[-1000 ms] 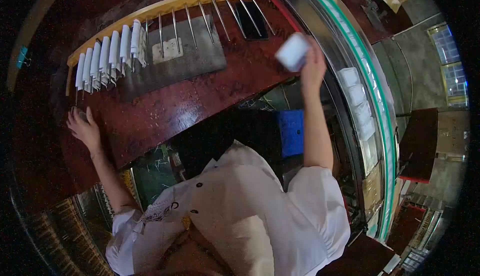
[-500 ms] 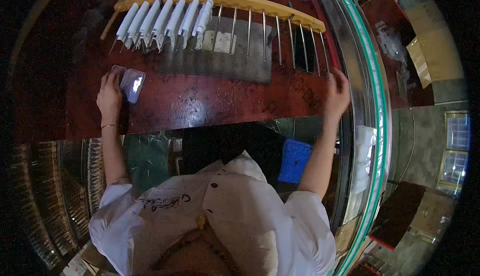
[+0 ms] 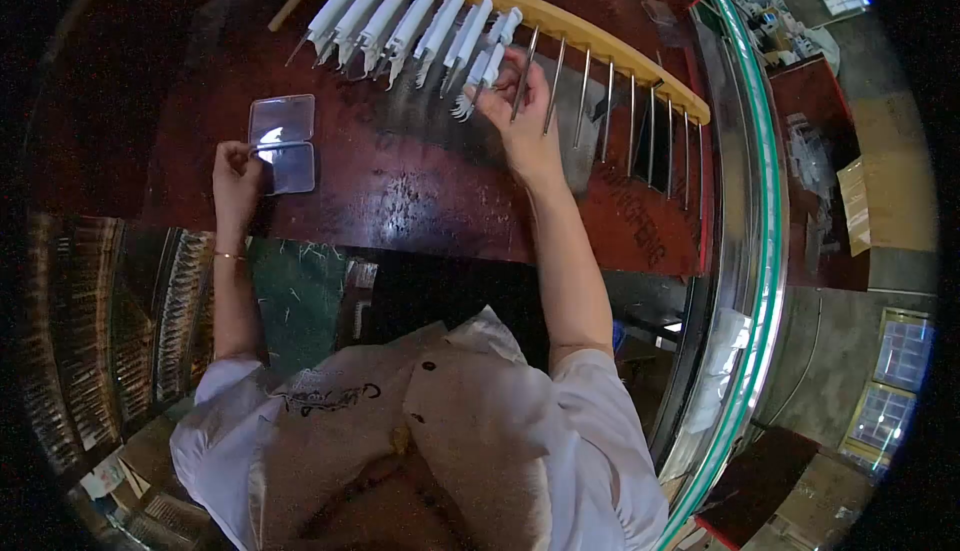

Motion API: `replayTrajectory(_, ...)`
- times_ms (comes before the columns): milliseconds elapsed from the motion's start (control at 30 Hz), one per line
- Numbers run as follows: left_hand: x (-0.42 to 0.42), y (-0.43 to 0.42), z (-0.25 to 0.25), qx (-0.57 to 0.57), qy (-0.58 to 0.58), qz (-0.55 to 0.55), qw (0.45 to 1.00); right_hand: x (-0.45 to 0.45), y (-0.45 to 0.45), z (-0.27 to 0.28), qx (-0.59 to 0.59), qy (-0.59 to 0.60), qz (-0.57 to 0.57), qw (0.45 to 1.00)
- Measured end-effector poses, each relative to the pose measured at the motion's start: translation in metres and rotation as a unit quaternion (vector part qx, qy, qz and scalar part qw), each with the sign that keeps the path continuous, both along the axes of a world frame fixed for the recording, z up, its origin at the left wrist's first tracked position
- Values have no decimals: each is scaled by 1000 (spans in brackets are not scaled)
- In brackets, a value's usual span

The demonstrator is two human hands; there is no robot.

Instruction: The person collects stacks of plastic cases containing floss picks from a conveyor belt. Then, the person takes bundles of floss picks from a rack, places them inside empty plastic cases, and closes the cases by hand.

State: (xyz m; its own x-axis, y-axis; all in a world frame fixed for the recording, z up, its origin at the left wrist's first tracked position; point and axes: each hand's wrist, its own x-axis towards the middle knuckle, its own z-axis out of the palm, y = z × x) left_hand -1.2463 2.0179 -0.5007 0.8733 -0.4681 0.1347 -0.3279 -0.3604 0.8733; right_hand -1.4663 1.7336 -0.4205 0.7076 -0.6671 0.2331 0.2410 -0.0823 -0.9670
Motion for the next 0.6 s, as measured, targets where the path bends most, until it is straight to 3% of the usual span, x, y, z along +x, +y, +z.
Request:
replayTrajectory(33,-28,-11,35,-150,213,-9,965,0,2,4,4,5,6,1000)
replayTrajectory(167,-71,-28,34,-368,413,-70,830,0,16,14,-10,36,-5,999)
replayTrajectory(300,-106,-60,33,-392,476,-93,782,-22,36,6,58,30,37,997)
replayTrajectory(400,-128,-75,46,-379,487,-106,780,-35,58,5,198,-40,83,976)
replayTrajectory(500,-143,-84,54,-410,498,-115,755,-33,63,-13,211,-47,107,971)
replayTrajectory(600,-146,-84,57,-428,537,-105,719,-31,63,-27,112,53,163,979)
